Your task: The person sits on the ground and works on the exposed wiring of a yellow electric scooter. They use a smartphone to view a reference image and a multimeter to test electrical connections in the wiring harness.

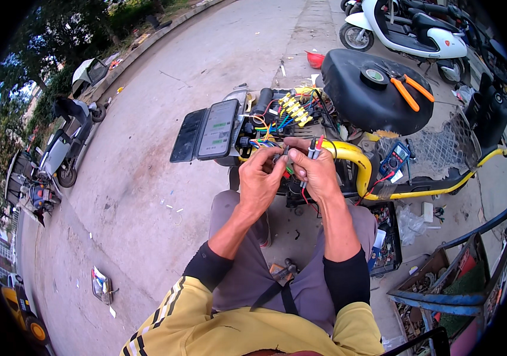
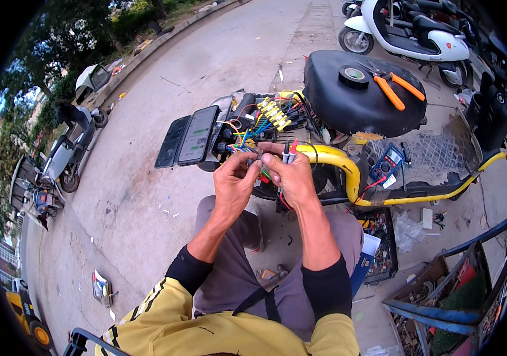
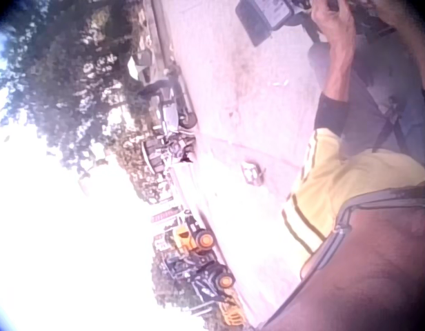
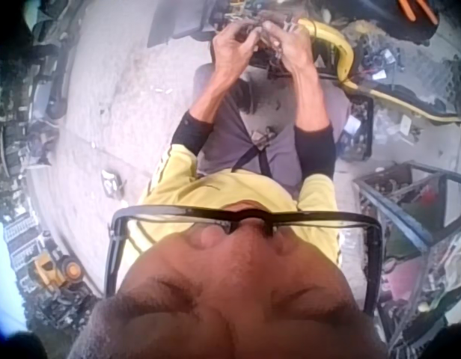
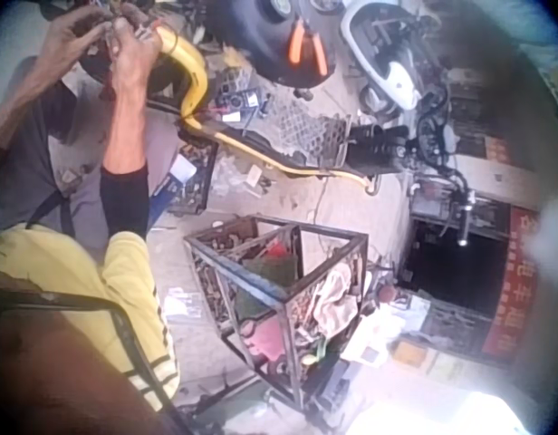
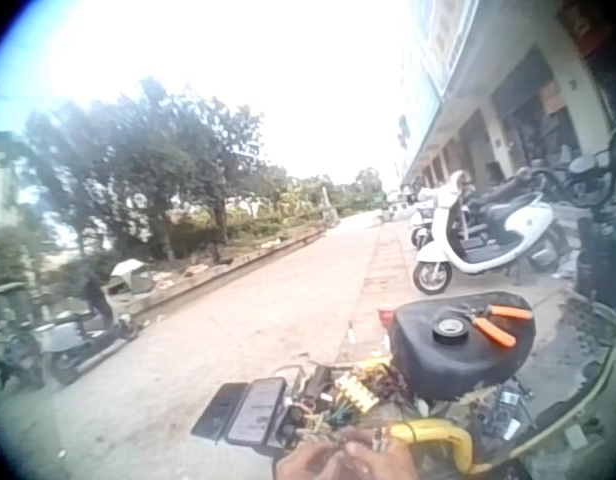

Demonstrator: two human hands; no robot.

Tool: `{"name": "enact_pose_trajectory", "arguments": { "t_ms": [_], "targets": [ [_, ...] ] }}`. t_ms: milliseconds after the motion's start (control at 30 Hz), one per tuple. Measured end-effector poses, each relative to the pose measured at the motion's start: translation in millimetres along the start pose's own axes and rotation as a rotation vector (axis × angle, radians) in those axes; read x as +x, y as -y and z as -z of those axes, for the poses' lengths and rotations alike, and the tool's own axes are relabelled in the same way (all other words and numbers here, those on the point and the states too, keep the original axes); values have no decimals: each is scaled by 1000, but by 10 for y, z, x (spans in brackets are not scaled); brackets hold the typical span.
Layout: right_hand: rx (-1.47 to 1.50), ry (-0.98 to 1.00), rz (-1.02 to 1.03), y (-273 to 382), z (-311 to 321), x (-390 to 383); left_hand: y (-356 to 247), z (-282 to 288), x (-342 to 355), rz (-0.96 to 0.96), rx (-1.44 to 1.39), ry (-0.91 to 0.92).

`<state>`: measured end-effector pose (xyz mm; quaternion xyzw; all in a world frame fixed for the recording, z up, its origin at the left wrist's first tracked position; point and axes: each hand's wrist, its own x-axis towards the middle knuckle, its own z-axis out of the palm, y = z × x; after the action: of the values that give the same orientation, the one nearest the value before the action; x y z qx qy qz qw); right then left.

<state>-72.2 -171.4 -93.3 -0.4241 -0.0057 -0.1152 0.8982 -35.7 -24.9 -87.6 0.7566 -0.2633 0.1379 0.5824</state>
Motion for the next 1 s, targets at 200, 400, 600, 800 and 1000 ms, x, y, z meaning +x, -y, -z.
{"name": "enact_pose_trajectory", "arguments": {
  "t_ms": [200, 400, 600, 800, 1000],
  "targets": [
    [-83, -32, 45, 18, -8, -3, -18, 21, -12, 37, -61, 44],
    [-16, -47, 33, -22, 29, 7, -25, 19, -37, 94, -255, 18],
    [-19, -45, 31, -53, 53, 24, -17, 52, -42, 93, -213, 8],
    [-37, -64, 41, -42, 28, 9, -30, 58, -32, 119, -183, 12],
    [-51, -82, 66, -58, -2, 3, -15, 87, -27, 78, -60, 29]
  ]
}}
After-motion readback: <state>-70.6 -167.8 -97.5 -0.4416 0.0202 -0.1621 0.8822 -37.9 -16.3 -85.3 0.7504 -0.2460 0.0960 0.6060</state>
